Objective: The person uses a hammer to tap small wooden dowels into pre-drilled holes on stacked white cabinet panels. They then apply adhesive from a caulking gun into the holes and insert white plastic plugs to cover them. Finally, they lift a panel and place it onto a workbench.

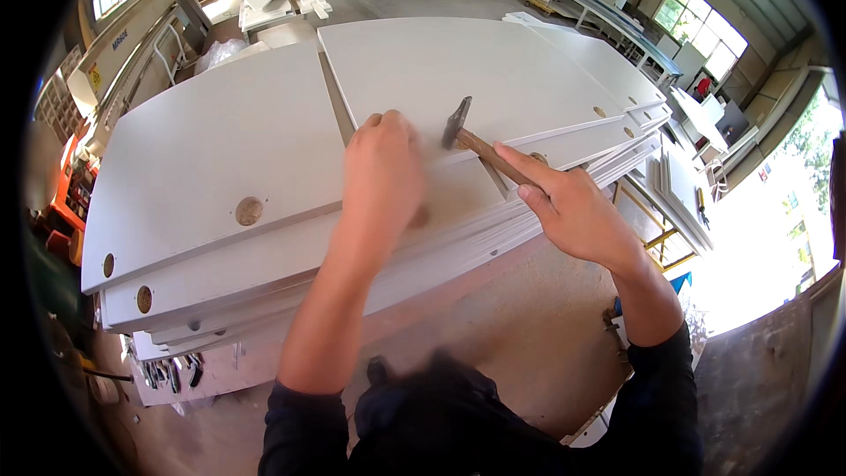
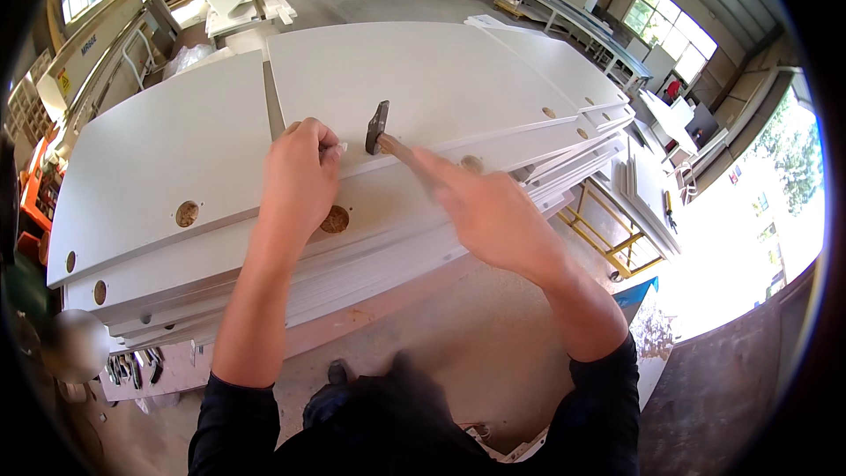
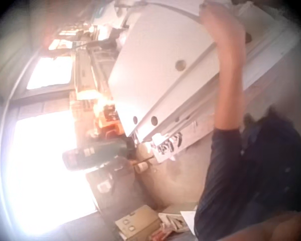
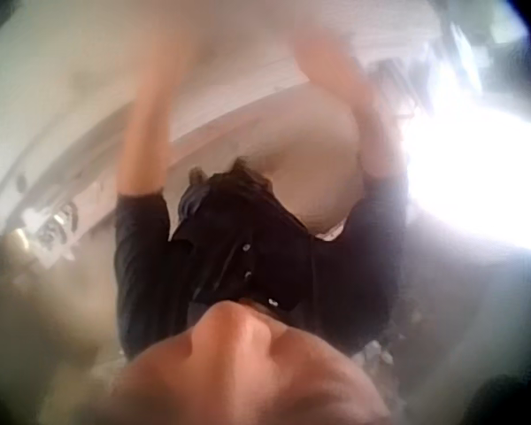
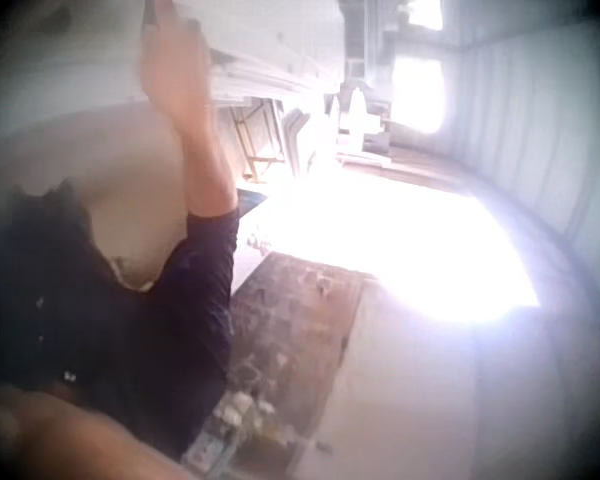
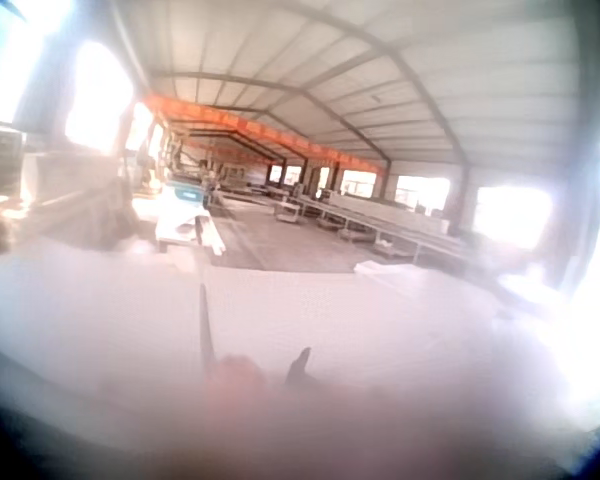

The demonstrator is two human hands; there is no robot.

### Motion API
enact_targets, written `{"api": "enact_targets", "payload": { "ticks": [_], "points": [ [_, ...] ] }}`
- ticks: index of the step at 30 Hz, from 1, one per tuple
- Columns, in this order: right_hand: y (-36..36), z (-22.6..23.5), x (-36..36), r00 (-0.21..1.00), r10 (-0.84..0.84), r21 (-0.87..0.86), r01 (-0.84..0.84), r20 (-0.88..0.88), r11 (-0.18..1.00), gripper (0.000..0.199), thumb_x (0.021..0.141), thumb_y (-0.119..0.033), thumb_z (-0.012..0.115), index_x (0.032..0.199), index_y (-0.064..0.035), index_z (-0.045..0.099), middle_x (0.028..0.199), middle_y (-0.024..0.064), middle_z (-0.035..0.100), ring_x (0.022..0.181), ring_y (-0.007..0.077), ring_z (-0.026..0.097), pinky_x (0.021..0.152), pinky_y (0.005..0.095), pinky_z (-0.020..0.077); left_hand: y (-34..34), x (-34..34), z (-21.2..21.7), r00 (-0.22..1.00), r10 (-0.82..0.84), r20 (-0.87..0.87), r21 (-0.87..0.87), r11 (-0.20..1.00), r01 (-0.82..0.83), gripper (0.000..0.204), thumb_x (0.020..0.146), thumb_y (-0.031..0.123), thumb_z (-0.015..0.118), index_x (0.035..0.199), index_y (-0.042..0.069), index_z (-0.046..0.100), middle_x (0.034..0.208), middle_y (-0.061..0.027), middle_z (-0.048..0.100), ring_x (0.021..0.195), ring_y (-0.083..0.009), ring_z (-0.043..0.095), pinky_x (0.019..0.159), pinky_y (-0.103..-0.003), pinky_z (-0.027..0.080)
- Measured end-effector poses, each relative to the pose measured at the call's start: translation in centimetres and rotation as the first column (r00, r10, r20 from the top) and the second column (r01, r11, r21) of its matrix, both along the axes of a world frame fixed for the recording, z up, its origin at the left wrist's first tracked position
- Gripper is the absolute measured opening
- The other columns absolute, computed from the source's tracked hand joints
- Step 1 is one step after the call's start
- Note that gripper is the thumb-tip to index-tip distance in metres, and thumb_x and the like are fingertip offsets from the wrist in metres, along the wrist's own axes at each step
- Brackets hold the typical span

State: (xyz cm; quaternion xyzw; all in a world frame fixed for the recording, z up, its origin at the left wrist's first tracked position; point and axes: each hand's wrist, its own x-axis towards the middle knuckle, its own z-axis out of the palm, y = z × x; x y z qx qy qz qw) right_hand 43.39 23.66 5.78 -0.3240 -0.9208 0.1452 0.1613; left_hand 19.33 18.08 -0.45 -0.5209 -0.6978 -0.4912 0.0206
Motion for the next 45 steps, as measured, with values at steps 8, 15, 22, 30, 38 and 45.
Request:
{"api": "enact_targets", "payload": {
  "ticks": [8,15,22,30,38,45],
  "points": [
    [2.5,-0.5,6.3,0.938,-0.217,-0.395,0.097,-0.27,0.914,0.055,0.107,-0.007,0.051,0.161,-0.0126,0.049,0.072,0.0057,0.054,0.067,0.0127,0.047,0.068,0.0282,0.0462,0.7,3.5,0.0,1.0,-0.015,0.015,0.051,0.999,0.015,0.008,0.095,-0.003,0.069,0.103,-0.003,0.068,0.1,-0.0155,0.071,0.085,-0.0293,0.071,0.078,-0.04,0.055],
    [8.6,-3.3,14.8,0.922,-0.043,-0.402,-0.126,-0.386,0.907,0.057,0.104,-0.001,0.05,0.161,-0.01,0.05,0.069,0.0021,0.054,0.065,0.0108,0.049,0.067,0.0269,0.0463,3.7,12.6,-0.6,0.998,0.03,0.047,0.084,0.996,-0.034,0.011,0.091,-0.001,0.073,0.102,0.0,0.07,0.096,-0.013,0.073,0.082,-0.025,0.071,0.073,-0.036,0.056],
    [14.6,-4.2,19.5,0.915,0.071,-0.457,-0.264,-0.398,0.849,0.059,0.104,0.001,0.051,0.162,-0.0105,0.049,0.071,0.0032,0.054,0.066,0.0116,0.05,0.069,0.0275,0.0476,8.2,17.8,-1.3,0.988,0.108,0.113,0.069,0.991,-0.116,0.011,0.091,0.003,0.075,0.1,0.001,0.071,0.092,-0.0107,0.076,0.085,-0.0235,0.073,0.074,-0.035,0.058],
    [16.4,-5.7,19.3,0.873,0.141,-0.373,-0.339,-0.468,0.864,0.056,0.106,0.0,0.05,0.161,-0.0086,0.047,0.075,0.0111,0.056,0.068,0.015,0.048,0.073,0.0267,0.0476,10.0,19.2,-0.3,0.947,0.113,0.301,-0.053,0.993,-0.102,0.008,0.092,-0.002,0.075,0.098,0.001,0.071,0.088,-0.0072,0.076,0.08,-0.0126,0.072,0.075,-0.029,0.057],
    [15.9,-4.7,20.4,0.896,0.109,-0.323,-0.265,-0.43,0.909,0.052,0.107,0.0,0.051,0.158,-0.0058,0.05,0.105,0.0213,0.072,0.095,0.0245,0.066,0.098,0.0305,0.0485,11.0,18.3,-1.8,0.977,0.113,0.18,0.011,0.993,-0.116,0.01,0.091,-0.004,0.076,0.093,0.0,0.066,0.08,-0.0059,0.073,0.074,-0.0108,0.068,0.071,-0.027,0.054],
    [14.7,-3.4,19.4,0.918,0.123,-0.315,-0.252,-0.377,0.915,0.051,0.107,-0.001,0.05,0.158,-0.0054,0.051,0.106,0.024,0.072,0.094,0.0312,0.068,0.097,0.0334,0.0503,10.5,17.8,-1.7,0.985,0.071,0.156,0.045,0.996,-0.079,0.011,0.089,-0.005,0.076,0.092,0.0,0.066,0.078,-0.0057,0.073,0.07,-0.0109,0.066,0.068,-0.027,0.054]
  ]
}}
